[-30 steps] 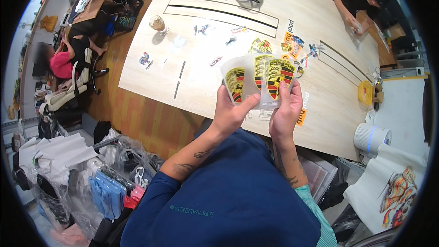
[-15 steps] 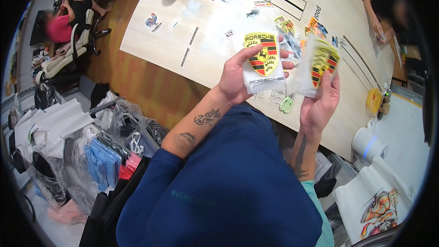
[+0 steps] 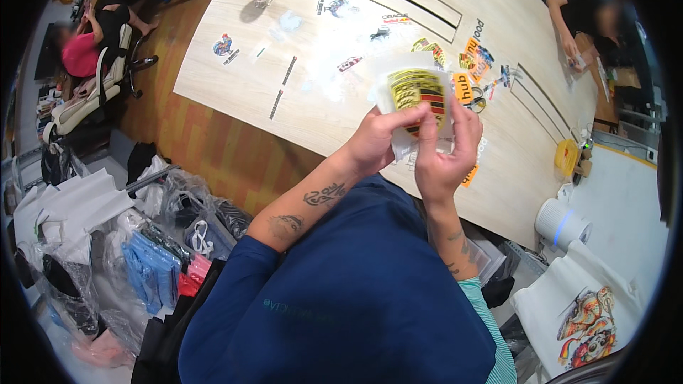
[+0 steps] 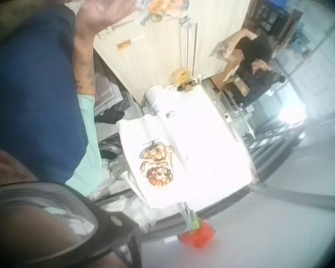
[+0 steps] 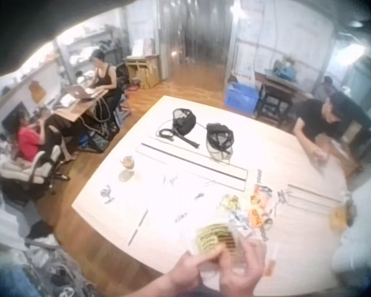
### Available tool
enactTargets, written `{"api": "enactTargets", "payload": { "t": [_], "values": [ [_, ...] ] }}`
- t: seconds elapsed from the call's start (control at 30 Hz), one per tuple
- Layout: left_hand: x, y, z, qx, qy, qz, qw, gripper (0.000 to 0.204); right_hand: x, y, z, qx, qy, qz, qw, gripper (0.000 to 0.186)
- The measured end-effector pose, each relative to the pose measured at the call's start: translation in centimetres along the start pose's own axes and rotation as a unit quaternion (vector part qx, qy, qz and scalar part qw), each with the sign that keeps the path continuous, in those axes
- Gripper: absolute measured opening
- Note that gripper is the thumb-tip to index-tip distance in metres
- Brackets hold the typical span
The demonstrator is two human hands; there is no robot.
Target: The person uses scissors to cut out Porsche logo stickers from a sheet, then peels the backing and arranges the stickers on a table. They handle multiple stickers and organize them into a stack.
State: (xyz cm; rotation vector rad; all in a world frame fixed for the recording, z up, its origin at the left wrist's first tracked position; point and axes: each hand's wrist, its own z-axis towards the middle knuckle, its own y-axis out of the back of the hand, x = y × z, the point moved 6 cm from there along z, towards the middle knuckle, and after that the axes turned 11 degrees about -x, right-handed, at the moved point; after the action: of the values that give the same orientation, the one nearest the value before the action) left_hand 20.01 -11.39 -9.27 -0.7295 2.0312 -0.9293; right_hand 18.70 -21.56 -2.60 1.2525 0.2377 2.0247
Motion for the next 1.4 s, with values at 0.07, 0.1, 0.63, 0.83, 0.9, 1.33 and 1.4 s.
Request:
{"api": "enactTargets", "payload": {
  "t": [0.07,0.1,0.63,0.83,0.9,1.33,1.4],
  "values": [
    [0.5,0.5,0.4,-0.03,0.029,-0.057,0.998,0.037,0.0,0.1,-0.1,0.001,0.048,-0.058,0.997,0.051],
    [0.6,0.6,0.1,-0.043,0.016,-0.011,0.999,0.045,0.0,0.0,-0.5,0.014,0.053,-0.088,0.995,0.052],
    [-1.0,-1.1,1.2,0.054,-0.186,0.085,0.977,0.11,-5.1,-3.5,-6.9,0.101,-0.576,0.526,0.617,0.02],
    [-1.4,-0.9,2.7,0.015,-0.305,0.154,0.94,0.094,-5.2,-4.4,-6.9,0.099,-0.628,0.534,0.557,0.023],
    [-1.2,-0.6,3.4,0.028,-0.317,0.168,0.933,0.085,-6.3,-5.0,-7.2,0.104,-0.648,0.535,0.532,0.024],
    [0.2,0.9,4.8,-0.039,-0.233,0.176,0.956,0.118,-6.6,-6.7,-4.8,0.005,-0.671,0.469,0.574,0.03],
    [0.2,1.5,4.9,-0.006,-0.19,0.195,0.962,0.114,-7.7,-7.5,-5.7,0.067,-0.62,0.455,0.636,0.027]
  ]
}}
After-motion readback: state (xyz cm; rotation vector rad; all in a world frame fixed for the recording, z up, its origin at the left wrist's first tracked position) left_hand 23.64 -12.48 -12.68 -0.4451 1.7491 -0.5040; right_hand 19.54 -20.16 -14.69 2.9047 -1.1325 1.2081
